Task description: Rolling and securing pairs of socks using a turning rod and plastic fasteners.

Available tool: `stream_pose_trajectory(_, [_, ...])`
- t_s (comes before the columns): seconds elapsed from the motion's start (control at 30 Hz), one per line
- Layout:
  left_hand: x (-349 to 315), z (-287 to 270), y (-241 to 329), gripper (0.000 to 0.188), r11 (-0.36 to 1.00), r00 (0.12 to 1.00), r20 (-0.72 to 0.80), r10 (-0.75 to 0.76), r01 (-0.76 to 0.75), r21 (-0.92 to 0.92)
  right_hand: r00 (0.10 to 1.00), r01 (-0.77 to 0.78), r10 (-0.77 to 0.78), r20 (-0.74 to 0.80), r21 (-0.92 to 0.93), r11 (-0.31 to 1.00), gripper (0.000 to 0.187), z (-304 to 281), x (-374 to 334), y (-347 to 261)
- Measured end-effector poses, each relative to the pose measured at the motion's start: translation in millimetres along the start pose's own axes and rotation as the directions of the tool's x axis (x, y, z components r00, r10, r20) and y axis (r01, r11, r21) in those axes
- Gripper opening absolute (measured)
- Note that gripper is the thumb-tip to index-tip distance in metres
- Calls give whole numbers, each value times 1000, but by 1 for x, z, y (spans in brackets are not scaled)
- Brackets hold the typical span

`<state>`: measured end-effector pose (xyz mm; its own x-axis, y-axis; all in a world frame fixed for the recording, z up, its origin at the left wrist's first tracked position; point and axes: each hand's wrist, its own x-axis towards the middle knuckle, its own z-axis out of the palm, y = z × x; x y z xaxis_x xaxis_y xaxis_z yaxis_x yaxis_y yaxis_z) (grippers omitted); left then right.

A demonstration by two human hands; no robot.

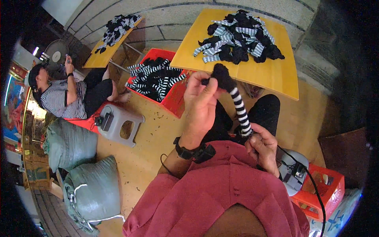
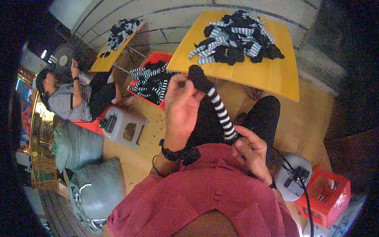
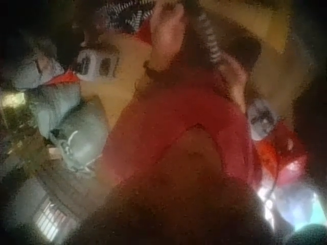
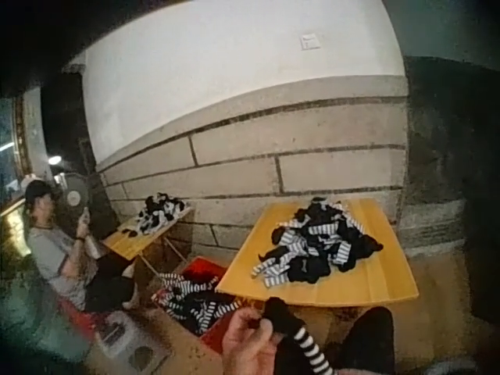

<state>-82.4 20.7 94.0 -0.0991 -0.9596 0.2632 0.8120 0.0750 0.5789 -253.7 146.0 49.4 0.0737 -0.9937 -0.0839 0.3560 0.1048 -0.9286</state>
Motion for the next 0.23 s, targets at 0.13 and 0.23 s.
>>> stream_pose_trajectory(0.13, [2,0,0,15,993,999,38,-4,-1,122,980,177,-198,-19,-370,912,44,0,1,8])
stream_pose_trajectory(0.23, [-1,2,-4,21,992,997,-38,69,-64,107,931,311,-364,30,-590,745,51,3,4,7])
